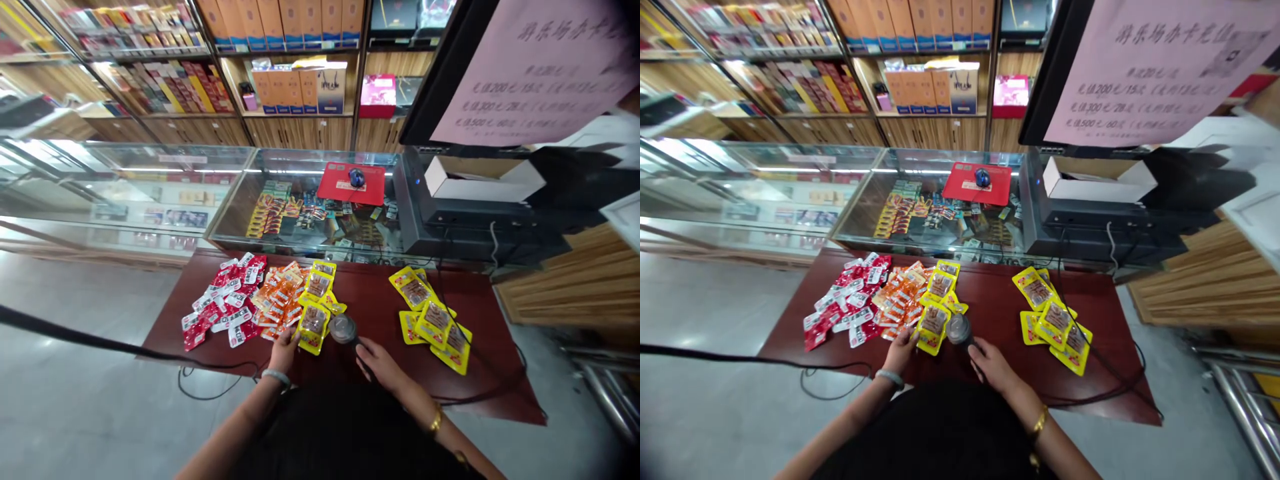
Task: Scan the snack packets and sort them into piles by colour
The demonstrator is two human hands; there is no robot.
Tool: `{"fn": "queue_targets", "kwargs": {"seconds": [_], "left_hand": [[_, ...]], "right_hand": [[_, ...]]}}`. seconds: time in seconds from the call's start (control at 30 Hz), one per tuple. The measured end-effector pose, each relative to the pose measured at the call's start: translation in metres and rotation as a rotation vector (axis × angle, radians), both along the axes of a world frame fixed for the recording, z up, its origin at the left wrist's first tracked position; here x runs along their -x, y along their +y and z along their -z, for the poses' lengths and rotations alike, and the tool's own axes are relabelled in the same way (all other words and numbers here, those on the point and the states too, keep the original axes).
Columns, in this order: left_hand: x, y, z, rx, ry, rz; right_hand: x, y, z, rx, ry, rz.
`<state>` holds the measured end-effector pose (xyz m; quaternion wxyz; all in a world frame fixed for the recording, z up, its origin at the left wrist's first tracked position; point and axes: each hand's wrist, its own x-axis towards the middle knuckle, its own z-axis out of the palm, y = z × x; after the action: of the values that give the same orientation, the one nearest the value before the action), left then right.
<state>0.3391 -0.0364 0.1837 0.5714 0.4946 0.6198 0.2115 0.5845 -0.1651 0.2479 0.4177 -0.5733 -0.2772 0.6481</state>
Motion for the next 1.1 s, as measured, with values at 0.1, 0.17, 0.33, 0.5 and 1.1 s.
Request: {"fn": "queue_targets", "kwargs": {"seconds": [0.1,0.17,0.33,0.5,1.1], "left_hand": [[0.002,0.005,0.000,0.031,0.065,-0.030],[0.002,0.008,-0.002,0.016,0.185,0.015],[0.003,0.007,-0.020,-0.236,0.622,0.354],[-0.021,0.010,-0.043,-0.516,0.779,0.484],[-0.323,-0.040,0.014,0.372,0.065,0.540]], "right_hand": [[-0.002,-0.003,0.001,0.005,-0.008,0.016],[-0.005,-0.007,0.001,0.015,-0.007,0.043],[-0.014,-0.025,0.001,0.030,-0.001,0.131],[-0.027,-0.050,0.011,0.080,0.048,0.265],[-0.067,-0.115,0.019,0.157,0.099,0.652]]}}
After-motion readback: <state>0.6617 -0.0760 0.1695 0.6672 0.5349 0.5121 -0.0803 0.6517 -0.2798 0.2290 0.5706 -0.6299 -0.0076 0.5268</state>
